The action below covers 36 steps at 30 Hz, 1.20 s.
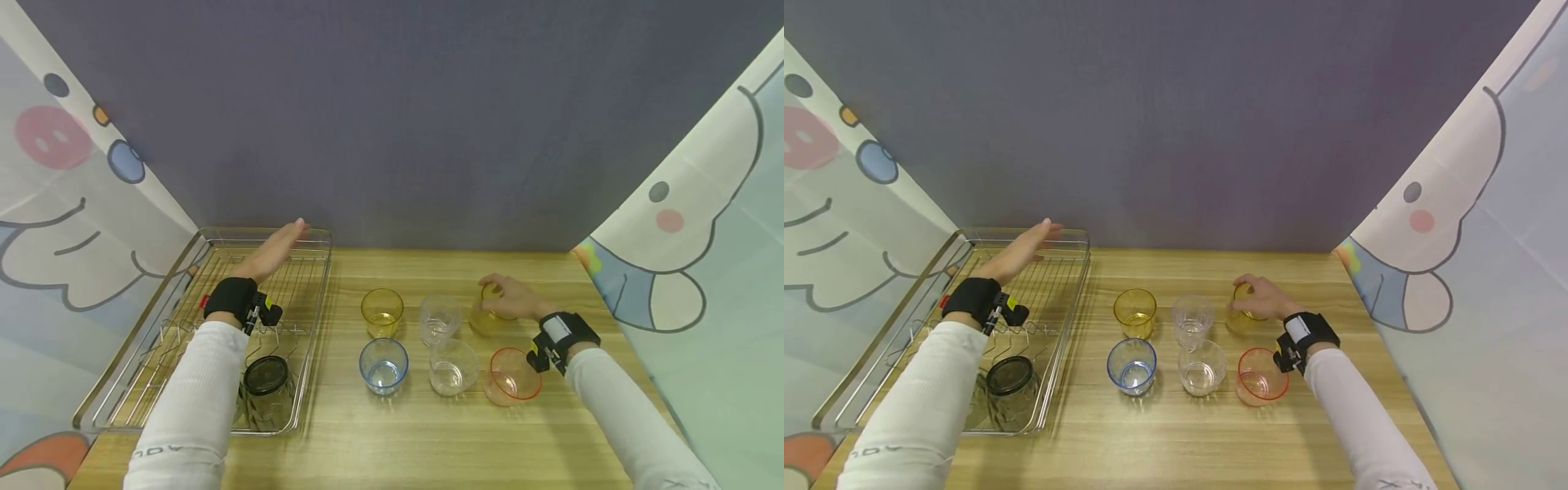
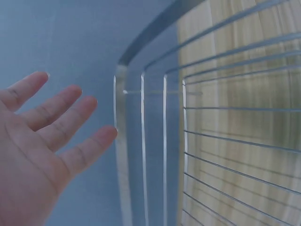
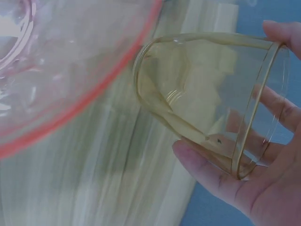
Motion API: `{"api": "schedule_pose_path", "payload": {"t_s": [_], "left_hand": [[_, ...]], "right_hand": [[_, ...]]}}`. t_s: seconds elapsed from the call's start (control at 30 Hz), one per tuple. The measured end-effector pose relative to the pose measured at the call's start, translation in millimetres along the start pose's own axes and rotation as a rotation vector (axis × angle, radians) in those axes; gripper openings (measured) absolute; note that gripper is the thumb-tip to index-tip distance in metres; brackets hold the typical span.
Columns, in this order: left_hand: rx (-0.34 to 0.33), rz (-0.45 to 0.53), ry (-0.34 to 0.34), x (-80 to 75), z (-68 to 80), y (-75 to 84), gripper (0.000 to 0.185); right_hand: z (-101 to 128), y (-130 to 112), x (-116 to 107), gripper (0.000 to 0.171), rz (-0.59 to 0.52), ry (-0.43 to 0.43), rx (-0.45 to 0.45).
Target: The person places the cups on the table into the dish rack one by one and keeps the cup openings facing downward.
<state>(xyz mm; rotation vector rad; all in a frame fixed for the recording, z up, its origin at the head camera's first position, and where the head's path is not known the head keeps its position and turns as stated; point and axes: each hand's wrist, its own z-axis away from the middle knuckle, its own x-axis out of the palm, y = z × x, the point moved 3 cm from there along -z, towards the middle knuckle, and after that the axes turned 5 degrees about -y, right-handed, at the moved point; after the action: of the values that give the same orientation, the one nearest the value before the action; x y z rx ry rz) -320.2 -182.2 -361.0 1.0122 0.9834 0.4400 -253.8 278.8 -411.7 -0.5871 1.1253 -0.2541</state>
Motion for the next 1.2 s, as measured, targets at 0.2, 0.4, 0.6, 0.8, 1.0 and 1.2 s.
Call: {"api": "schedule_pose_path", "payload": {"t_s": [0.2, 0.4, 0.6, 0.8, 1.0, 1.2], "left_hand": [[-0.027, -0.068, 0.024, 8.3, 2.0, 16.7, 0.081], [0.080, -0.123, 0.033, 22.4, -4.2, 34.6, 0.069], [0.210, -0.182, 0.017, 41.2, -10.9, 60.8, 0.062], [0.277, -0.287, -0.008, 55.3, -11.8, 87.1, 0.066], [0.297, -0.369, -0.034, 67.7, -13.2, 101.4, 0.072], [0.298, -0.461, -0.042, 76.8, -15.3, 107.9, 0.077]], "right_hand": [[-2, -8, -8, 0.062, -0.020, 0.006, 0.014], [-8, -26, -15, 0.064, -0.035, 0.019, 0.003], [-9, -38, -22, 0.064, -0.070, 0.009, 0.001], [-10, -45, -28, 0.064, -0.076, 0.014, -0.012], [-9, -53, -32, 0.065, -0.097, 0.014, -0.027], [-8, -62, -34, 0.066, -0.173, -0.002, -0.039]]}}
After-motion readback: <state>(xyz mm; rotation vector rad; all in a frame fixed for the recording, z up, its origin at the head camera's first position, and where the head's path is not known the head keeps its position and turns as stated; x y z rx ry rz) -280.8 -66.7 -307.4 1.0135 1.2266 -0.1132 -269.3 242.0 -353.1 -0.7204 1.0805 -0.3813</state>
